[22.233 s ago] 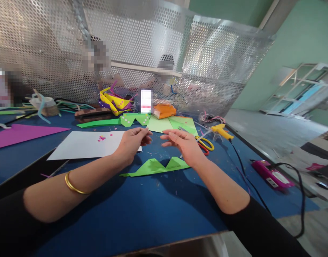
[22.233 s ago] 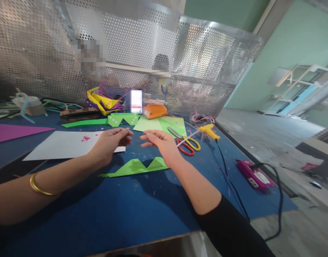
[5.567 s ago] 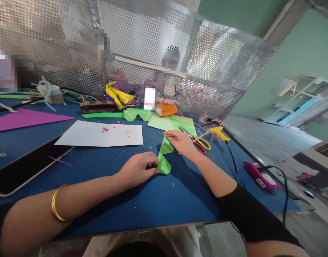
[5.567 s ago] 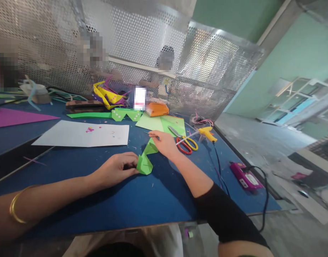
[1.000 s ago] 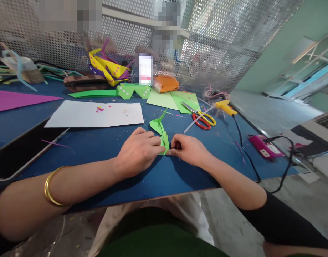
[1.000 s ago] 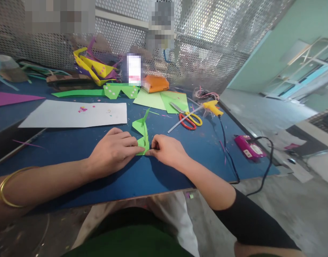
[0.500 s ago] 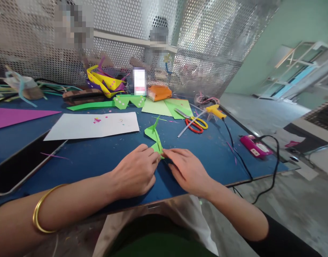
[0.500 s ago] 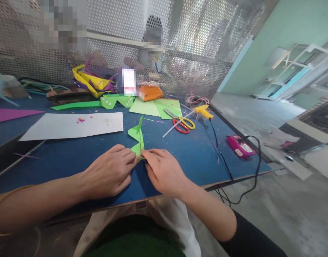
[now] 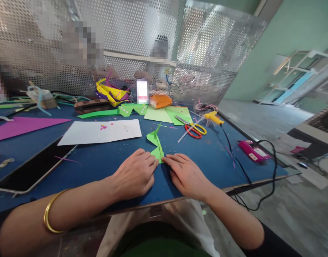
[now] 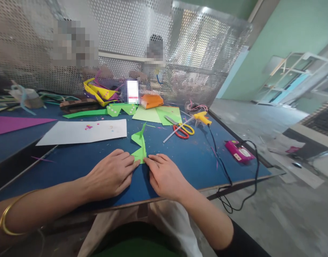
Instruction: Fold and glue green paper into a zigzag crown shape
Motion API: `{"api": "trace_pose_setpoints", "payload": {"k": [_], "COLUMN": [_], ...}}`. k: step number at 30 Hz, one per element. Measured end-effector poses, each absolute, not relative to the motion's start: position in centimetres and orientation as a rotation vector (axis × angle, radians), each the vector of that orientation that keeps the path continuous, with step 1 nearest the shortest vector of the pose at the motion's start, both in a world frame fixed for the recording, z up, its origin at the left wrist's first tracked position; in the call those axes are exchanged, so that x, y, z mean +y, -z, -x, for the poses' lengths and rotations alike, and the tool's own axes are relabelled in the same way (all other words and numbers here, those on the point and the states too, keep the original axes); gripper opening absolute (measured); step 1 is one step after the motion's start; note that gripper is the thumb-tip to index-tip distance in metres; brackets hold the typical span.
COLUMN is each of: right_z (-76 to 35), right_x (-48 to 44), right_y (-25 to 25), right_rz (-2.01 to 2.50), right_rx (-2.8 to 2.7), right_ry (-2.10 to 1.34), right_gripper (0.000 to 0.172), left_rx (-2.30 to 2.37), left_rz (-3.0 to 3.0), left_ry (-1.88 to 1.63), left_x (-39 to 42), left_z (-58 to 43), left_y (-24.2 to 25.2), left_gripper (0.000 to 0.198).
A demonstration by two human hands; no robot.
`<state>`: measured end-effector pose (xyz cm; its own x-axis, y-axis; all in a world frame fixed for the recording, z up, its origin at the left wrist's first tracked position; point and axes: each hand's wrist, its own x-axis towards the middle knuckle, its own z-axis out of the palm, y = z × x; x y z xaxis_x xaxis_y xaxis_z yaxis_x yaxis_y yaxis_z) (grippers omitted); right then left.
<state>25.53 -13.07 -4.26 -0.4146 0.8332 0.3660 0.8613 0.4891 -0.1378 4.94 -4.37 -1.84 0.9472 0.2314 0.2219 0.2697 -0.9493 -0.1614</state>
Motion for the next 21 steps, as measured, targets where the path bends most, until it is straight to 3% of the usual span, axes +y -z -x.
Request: {"api": "trace_pose_setpoints", "payload": {"k": [7,11,16,21], "right_z": [-24.2,-24.3,-25.0,-24.3], "right_x": [-12.9,-12.5,-12.5,-11.3], "right_y": [3.8,3.7,4.6,4.5], "right_rz": [1.337,1.347,1.419,1.764], "right_rx": [-2.473,-2.434,-2.102,-1.628], "right_ry": [0.310,0.196,-0.112,-0.225], "right_gripper": [0.045,0.036,0.036,0.035], "left_rx": [-0.278,-0.291,-0.526,-1.029], "left_rz": [2.927,2.975,3.050,3.136], "left_ry": [0.214,0.244,0.555,0.866], "left_x": [-4.3,-4.0,-3.3,-1.9], "left_z": [-4.6,-4.7,-4.4,-4.3], "left_y": [1.9,1.7,2.6,2.7], "left_gripper": [0.016,0.018,0.029,0.027]}}
